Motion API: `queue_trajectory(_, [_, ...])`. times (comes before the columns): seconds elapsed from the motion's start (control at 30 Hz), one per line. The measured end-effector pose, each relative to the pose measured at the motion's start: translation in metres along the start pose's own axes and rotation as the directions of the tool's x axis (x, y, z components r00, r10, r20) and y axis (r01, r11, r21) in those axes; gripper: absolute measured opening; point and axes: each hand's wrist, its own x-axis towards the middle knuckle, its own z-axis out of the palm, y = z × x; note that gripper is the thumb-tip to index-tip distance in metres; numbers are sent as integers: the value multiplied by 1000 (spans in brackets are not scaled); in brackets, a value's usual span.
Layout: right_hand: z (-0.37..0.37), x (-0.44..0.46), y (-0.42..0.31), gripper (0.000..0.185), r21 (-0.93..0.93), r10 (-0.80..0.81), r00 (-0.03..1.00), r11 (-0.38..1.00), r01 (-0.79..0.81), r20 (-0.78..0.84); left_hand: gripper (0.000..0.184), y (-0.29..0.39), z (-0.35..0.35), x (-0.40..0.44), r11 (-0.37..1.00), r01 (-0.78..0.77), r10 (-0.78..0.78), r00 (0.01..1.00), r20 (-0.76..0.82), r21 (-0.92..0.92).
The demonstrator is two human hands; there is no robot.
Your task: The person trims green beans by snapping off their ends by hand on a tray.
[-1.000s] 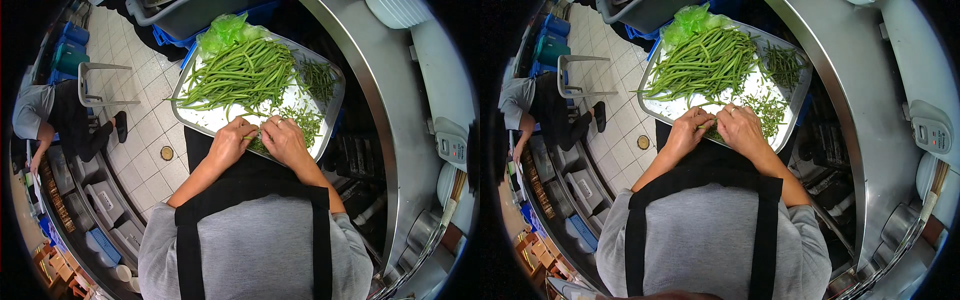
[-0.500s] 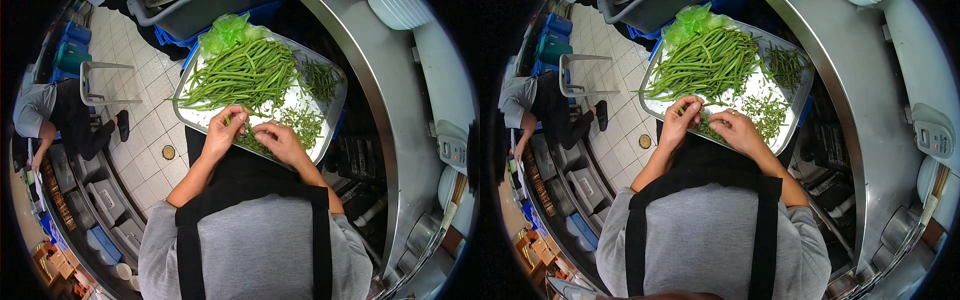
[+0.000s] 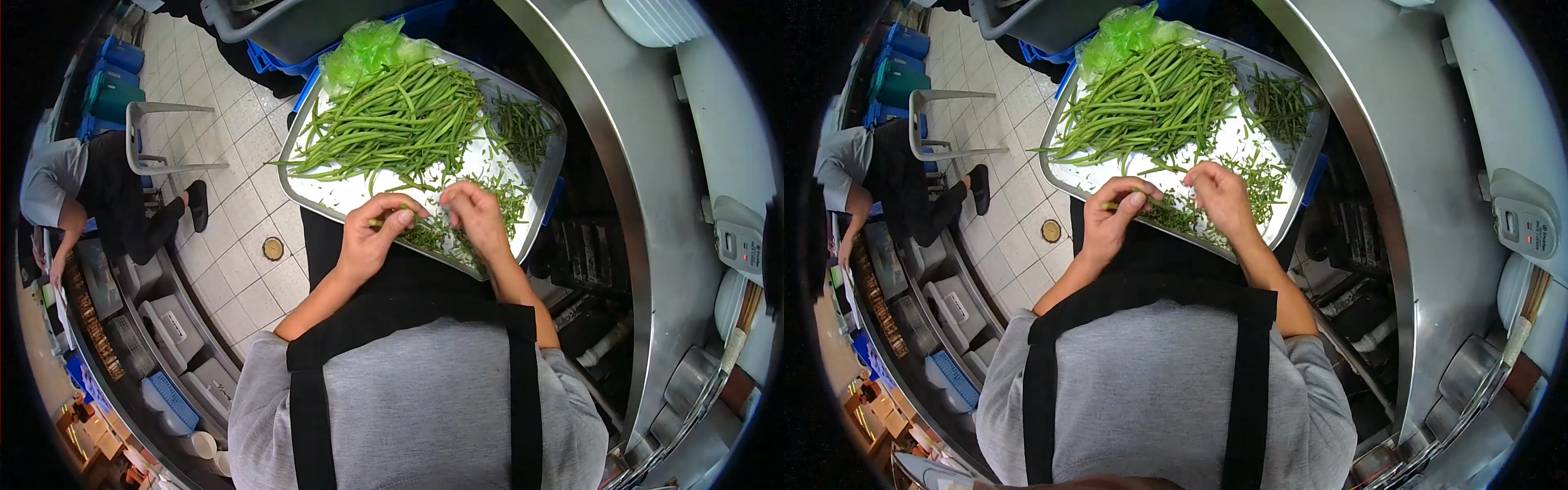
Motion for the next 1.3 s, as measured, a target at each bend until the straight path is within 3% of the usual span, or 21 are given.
queue_trajectory(0.03, [-7, 5, -1, 18, 48, 11, 1000, 999, -11, -1, 14, 7, 1, -1, 997, -61, 60, 998, 18, 51])
queue_trajectory(0.07, [-9, 8, -3, 15, -158, -58, 995, 987, 44, -82, 13, 9, -1, -2, 997, -49, 49, 999, -7, 55])
queue_trajectory(0.1, [-8, 10, -7, 13, -364, -241, 966, 912, 191, -96, 13, 10, -4, -2, 997, -43, 45, 998, -34, 60])
queue_trajectory(0.13, [-6, 11, -9, 12, -554, -417, 906, 772, 313, -70, 13, 12, -6, -2, 997, -37, 41, 997, -62, 66])
queue_trajectory(0.23, [6, 16, -3, 10, -818, -451, 892, 503, 279, 27, 10, -2, -15, 13, 966, 59, -103, 981, -165, -252])
queue_trajectory(0.27, [8, 18, 0, 10, -840, -430, 902, 473, 267, 44, 11, -5, -17, 16, 946, 78, -138, 975, -174, -313])
queue_trajectory(0.33, [12, 20, 5, 10, -879, -375, 924, 411, 241, 77, 13, -9, -22, 18, 956, 177, -219, 961, -168, -235])
queue_trajectory(0.5, [6, -1, -8, 10, -802, -511, 833, 397, 445, 209, 19, -5, -19, 12, 912, 408, -410, 899, -156, -45])
queue_trajectory(0.53, [4, -6, -15, 11, -790, -532, 816, 391, 472, 224, 19, -8, -19, 13, 939, 310, -293, 947, -130, 148])
queue_trajectory(0.6, [3, -14, -29, 11, -766, -573, 781, 378, 520, 247, 19, -12, -15, 16, 864, 64, -72, 997, -4, 500])
queue_trajectory(0.63, [2, -17, -34, 11, -750, -573, 778, 389, 535, 258, 19, -4, -10, 18, 827, 142, -185, 982, 24, 543])
queue_trajectory(0.7, [1, -20, -42, 12, -716, -574, 769, 409, 566, 281, 19, -8, -5, 20, 801, 42, -138, 984, 115, 597])
queue_trajectory(0.77, [3, -17, -36, 14, -646, -556, 818, 572, 506, 150, 19, -9, -3, 20, 782, -5, -127, 978, 166, 623])
queue_trajectory(0.83, [5, -17, -35, 18, -544, -439, 897, 743, 389, 42, 20, -10, -2, 18, 880, 146, -195, 979, 62, 452])
queue_trajectory(0.87, [3, -17, -33, 19, -539, -383, 921, 762, 359, 72, 21, -10, -1, 19, 912, 207, -227, 974, 16, 355])
queue_trajectory(0.9, [2, -17, -31, 21, -535, -329, 939, 778, 331, 102, 21, -10, -8, 18, 904, 401, -411, 911, 37, 149])
queue_trajectory(1.0, [2, -22, -30, 21, -480, -221, 949, 823, 305, 224, 20, -10, -11, 20, 928, 370, -369, 929, 16, -47])
queue_trajectory(1.07, [4, -23, -18, 18, -390, -198, 936, 869, 304, 290, 21, -7, -11, 21, 931, 361, -361, 932, 7, -53])
queue_trajectory(1.13, [5, -22, -18, 19, -444, -179, 953, 853, 274, 246, 21, -9, -12, 19, 932, 360, -361, 933, -3, -47])
queue_trajectory(1.23, [1, -23, -26, 20, -480, -103, 973, 856, 193, 208, 19, -13, -8, 15, 906, 367, -373, 928, 11, -212])
queue_trajectory(1.3, [-4, -22, -26, 19, -501, -131, 955, 827, 254, 267, 17, -10, -1, 16, 894, 370, -380, 925, 9, -252])
